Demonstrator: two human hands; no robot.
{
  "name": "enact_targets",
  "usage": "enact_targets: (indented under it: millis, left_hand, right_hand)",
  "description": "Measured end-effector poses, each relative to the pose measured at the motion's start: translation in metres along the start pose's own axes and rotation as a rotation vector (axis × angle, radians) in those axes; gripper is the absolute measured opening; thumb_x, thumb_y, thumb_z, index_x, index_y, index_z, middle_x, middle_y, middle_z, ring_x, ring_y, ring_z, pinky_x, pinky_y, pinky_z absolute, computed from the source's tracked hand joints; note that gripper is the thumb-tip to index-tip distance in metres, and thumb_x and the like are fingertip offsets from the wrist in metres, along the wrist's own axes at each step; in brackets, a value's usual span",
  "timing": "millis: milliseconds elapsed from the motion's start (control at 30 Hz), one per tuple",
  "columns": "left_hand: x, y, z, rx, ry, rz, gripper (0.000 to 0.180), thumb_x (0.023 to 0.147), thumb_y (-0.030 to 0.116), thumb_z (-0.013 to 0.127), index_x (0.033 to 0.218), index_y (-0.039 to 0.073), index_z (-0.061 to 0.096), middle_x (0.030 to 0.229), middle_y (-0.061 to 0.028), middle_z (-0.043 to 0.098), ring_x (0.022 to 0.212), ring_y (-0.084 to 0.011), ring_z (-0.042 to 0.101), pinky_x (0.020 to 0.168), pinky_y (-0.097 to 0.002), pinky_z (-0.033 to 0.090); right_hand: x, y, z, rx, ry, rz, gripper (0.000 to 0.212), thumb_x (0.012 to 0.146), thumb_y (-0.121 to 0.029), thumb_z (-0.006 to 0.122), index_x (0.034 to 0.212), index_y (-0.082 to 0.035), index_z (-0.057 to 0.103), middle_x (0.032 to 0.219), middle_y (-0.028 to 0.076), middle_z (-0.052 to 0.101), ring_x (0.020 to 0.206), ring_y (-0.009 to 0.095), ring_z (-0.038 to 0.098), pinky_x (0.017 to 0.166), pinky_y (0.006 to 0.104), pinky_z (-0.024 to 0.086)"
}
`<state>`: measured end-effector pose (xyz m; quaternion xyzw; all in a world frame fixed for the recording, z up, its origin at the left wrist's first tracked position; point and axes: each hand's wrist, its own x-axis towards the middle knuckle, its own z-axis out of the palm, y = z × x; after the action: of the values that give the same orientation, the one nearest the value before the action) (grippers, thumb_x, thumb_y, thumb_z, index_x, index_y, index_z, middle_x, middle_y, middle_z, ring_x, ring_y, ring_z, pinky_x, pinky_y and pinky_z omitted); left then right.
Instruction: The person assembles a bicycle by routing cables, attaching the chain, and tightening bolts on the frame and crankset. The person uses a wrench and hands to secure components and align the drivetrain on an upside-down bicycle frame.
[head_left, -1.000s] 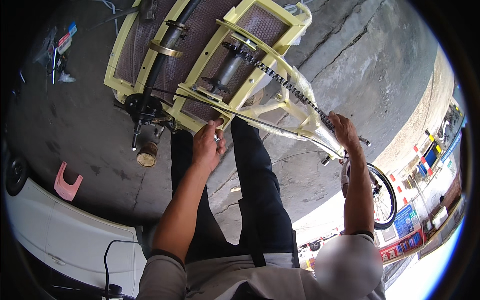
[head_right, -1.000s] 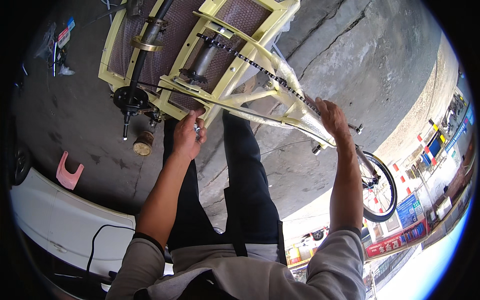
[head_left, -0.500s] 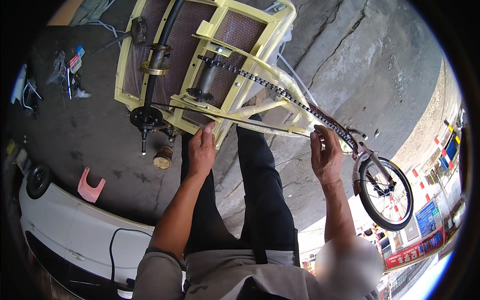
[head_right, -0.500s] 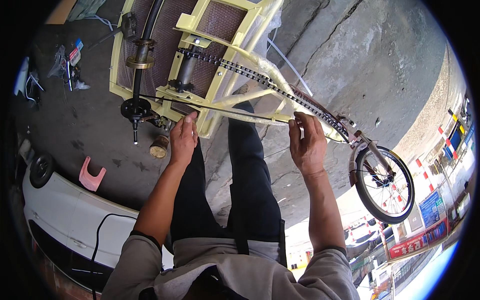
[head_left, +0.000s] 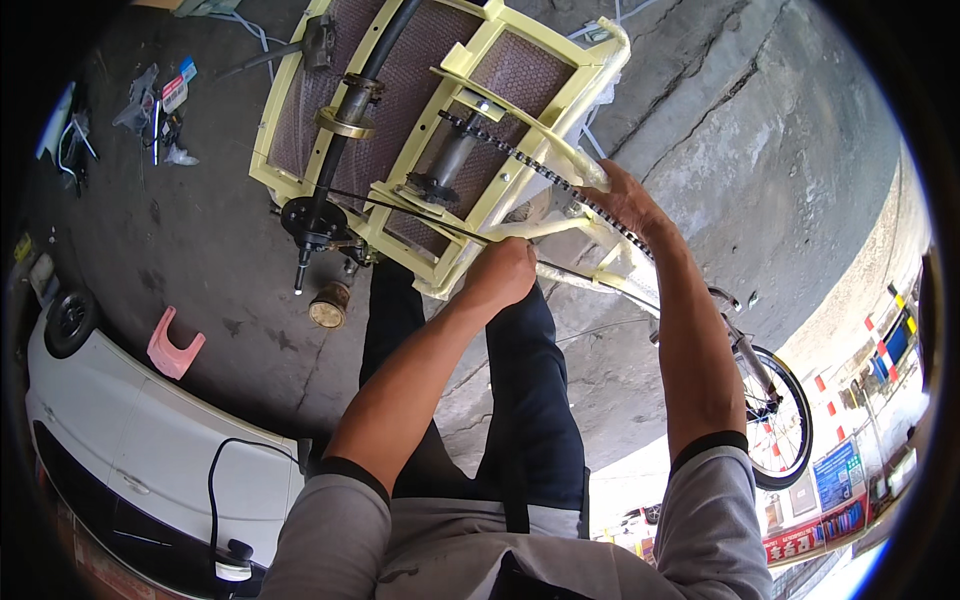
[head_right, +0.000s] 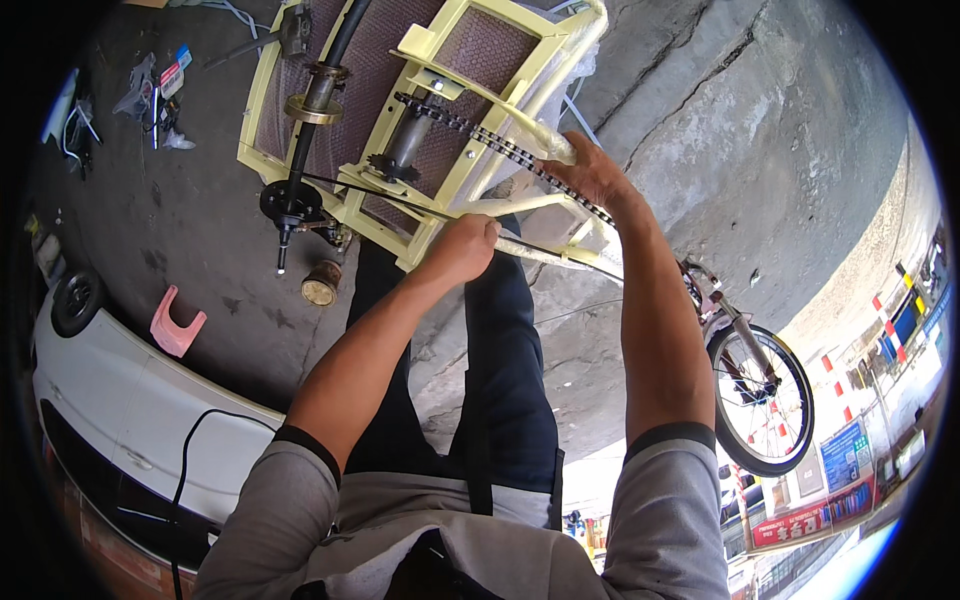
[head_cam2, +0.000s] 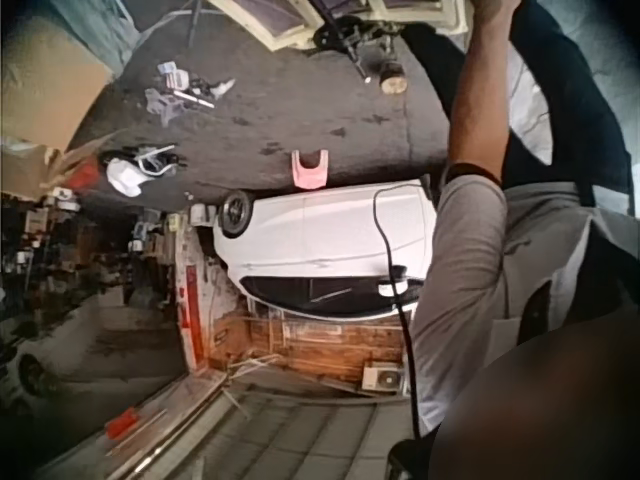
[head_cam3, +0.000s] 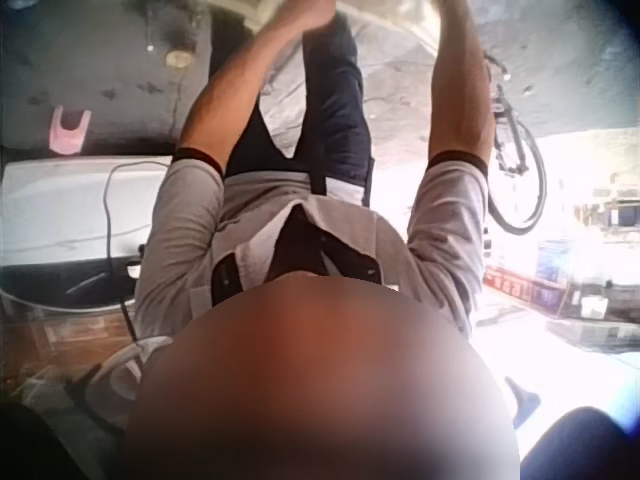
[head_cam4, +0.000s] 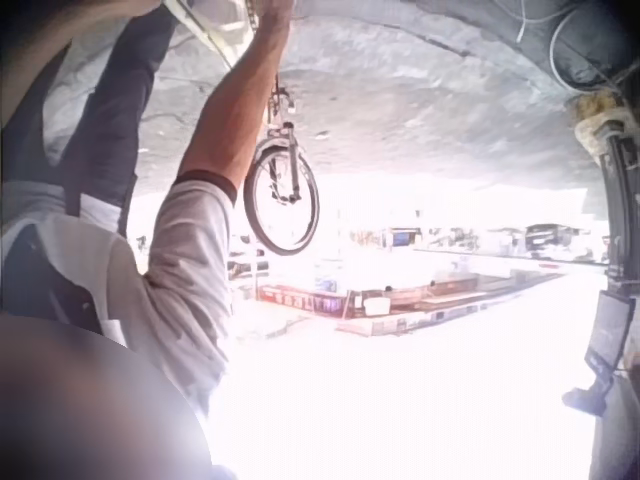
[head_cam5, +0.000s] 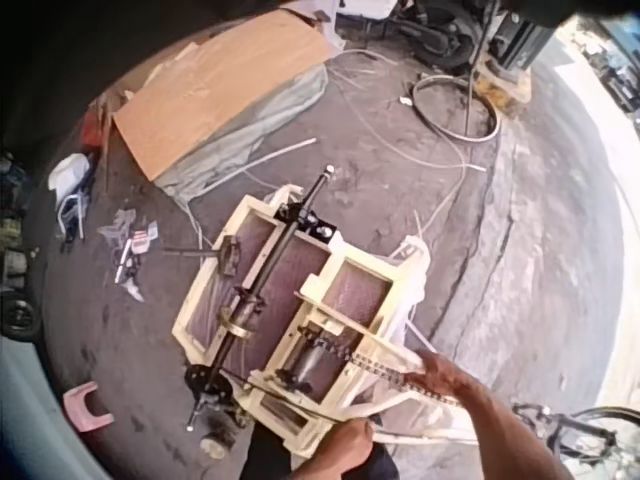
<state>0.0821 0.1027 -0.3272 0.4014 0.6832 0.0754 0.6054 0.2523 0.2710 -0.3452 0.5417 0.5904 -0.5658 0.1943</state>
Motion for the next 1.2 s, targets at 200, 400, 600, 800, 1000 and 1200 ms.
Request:
enact_targets:
  millis: [200, 400, 600, 800, 1000, 1200]
  left_hand:
    - [0.001, -0.002, 0.007, 0.201, -0.135, 0.212, 0.030, 0.092, 0.018, 0.050, 0.076, -0.005, 0.062, 0.076, -0.0265, 0.062, 0.076, -0.0436, 0.062, 0.073, -0.0490, 0.049]
    - [0.015, -0.014, 0.018, 0.623, -0.168, 0.448, 0.019, 0.078, 0.014, 0.057, 0.079, 0.005, 0.074, 0.078, -0.0113, 0.068, 0.080, -0.0297, 0.067, 0.072, -0.0402, 0.054]
    - [0.019, -0.021, 0.018, 0.510, -0.239, 0.390, 0.026, 0.086, 0.014, 0.050, 0.081, -0.002, 0.070, 0.084, -0.0193, 0.066, 0.083, -0.0372, 0.065, 0.077, -0.0452, 0.052]
    - [0.015, -0.012, 0.003, 0.161, -0.271, 0.033, 0.039, 0.097, 0.022, 0.041, 0.084, -0.006, 0.064, 0.088, -0.0279, 0.064, 0.088, -0.0450, 0.061, 0.083, -0.0487, 0.047]
    - [0.008, -0.004, -0.012, 0.139, -0.275, 0.108, 0.034, 0.097, 0.024, 0.042, 0.092, -0.002, 0.064, 0.088, -0.0267, 0.063, 0.089, -0.0452, 0.060, 0.080, -0.0488, 0.046]
    - [0.017, -0.004, -0.016, 0.189, -0.340, 0.004, 0.034, 0.097, 0.024, 0.046, 0.110, -0.002, 0.064, 0.098, -0.0279, 0.064, 0.095, -0.0430, 0.061, 0.083, -0.0425, 0.047]
  right_hand:
    - [0.032, -0.015, 0.008, 0.030, -0.026, 0.045, 0.040, 0.079, -0.038, 0.074, 0.089, 0.000, 0.065, 0.071, 0.001, 0.056, 0.066, 0.012, 0.049, 0.060, 0.0302, 0.041]
    - [0.020, -0.026, 0.014, 0.079, 0.039, 0.130, 0.044, 0.080, -0.042, 0.075, 0.092, 0.000, 0.067, 0.072, 0.003, 0.061, 0.067, 0.012, 0.052, 0.063, 0.0318, 0.044]
    - [0.014, -0.022, 0.020, 0.098, 0.080, 0.121, 0.038, 0.081, -0.038, 0.075, 0.092, -0.002, 0.070, 0.070, 0.001, 0.060, 0.066, 0.011, 0.052, 0.063, 0.0300, 0.044]
    - [-0.001, -0.011, 0.025, 0.136, 0.149, 0.069, 0.033, 0.077, -0.030, 0.079, 0.089, -0.002, 0.067, 0.073, 0.002, 0.061, 0.068, 0.012, 0.053, 0.064, 0.0315, 0.044]
    - [-0.036, -0.046, 0.026, -0.269, 0.407, -0.009, 0.058, 0.081, -0.050, 0.068, 0.114, -0.004, 0.061, 0.115, 0.017, 0.060, 0.111, 0.036, 0.055, 0.091, 0.0439, 0.044]
    - [-0.232, -0.018, 0.058, 0.029, 0.853, -0.341, 0.017, 0.079, -0.013, 0.071, 0.089, -0.005, 0.061, 0.086, 0.010, 0.060, 0.075, 0.031, 0.059, 0.068, 0.0375, 0.047]
